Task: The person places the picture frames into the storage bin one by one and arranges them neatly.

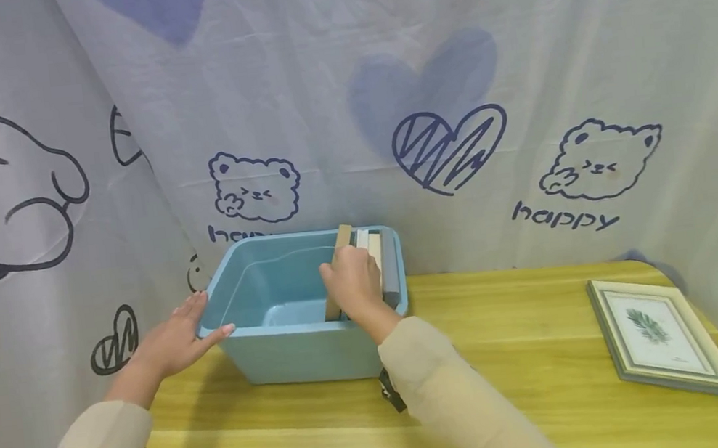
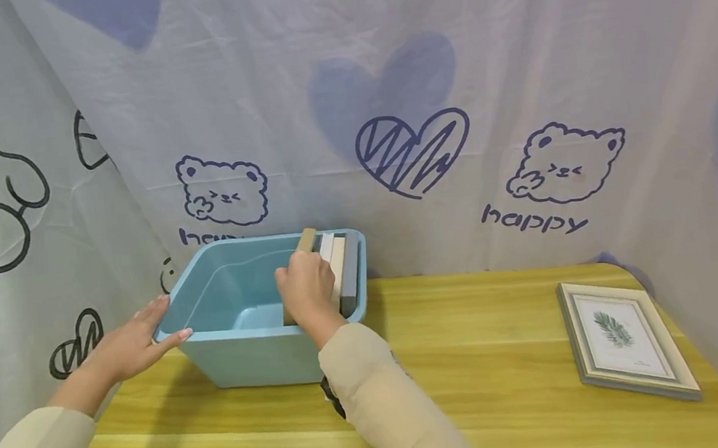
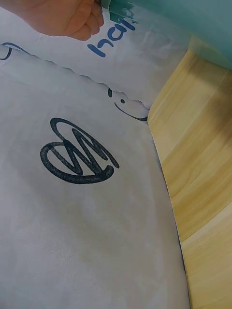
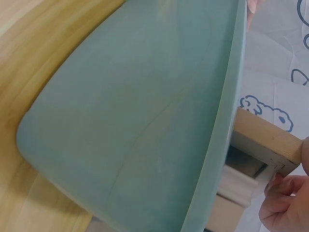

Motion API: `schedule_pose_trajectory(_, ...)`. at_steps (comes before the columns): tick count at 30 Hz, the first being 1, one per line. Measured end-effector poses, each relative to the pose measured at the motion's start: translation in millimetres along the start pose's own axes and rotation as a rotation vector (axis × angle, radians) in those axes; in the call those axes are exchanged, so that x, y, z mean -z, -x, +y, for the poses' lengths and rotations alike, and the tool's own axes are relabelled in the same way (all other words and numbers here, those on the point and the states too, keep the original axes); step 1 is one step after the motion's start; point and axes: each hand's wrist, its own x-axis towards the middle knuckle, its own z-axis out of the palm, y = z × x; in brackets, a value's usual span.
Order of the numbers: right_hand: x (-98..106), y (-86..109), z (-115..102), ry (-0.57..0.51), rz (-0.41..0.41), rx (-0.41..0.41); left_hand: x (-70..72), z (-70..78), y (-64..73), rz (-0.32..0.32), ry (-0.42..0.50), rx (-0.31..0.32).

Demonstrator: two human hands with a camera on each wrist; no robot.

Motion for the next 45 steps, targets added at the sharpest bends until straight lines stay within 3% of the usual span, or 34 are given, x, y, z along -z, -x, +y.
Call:
schedule_pose_trajectory(11,-14,0.5,-4,-0.025,0.044,0.068,-2.8,-2.9,0.8,0.005,0.002,0.014)
schedule_pose_trajectory(17,-10,-3.2,-7,-0.058,0.078,0.142,-0.7,-2.6,-1.3,0.0,0.003,0.014)
schedule_pose_trajectory(22,-3,-8.8,-13,-0.146,0.102,0.182,1.9,-1.6,-2.1,0.004,0.003,0.015)
schedule_pose_trajectory(29,-10,-7.5,-10,-0.296,0.078,0.137,1.4,-0.3,-1.4,0.019,0.006,0.009)
schedule_pose_trajectory(34,-19,-3.6,2,-0.25,0.082,0.11,0.4,-1.4,-1.1,0.021,0.009,0.006)
schedule_pose_trajectory(39,-26,0.8,8,-0.172,0.103,0.184,-0.9,-2.6,-1.0,0.019,0.013,0.003)
schedule_pose_trajectory(45,-33,5.8,7,0.095,0.188,0.299,-3.5,-3.0,0.8,0.014,0.02,0.013)
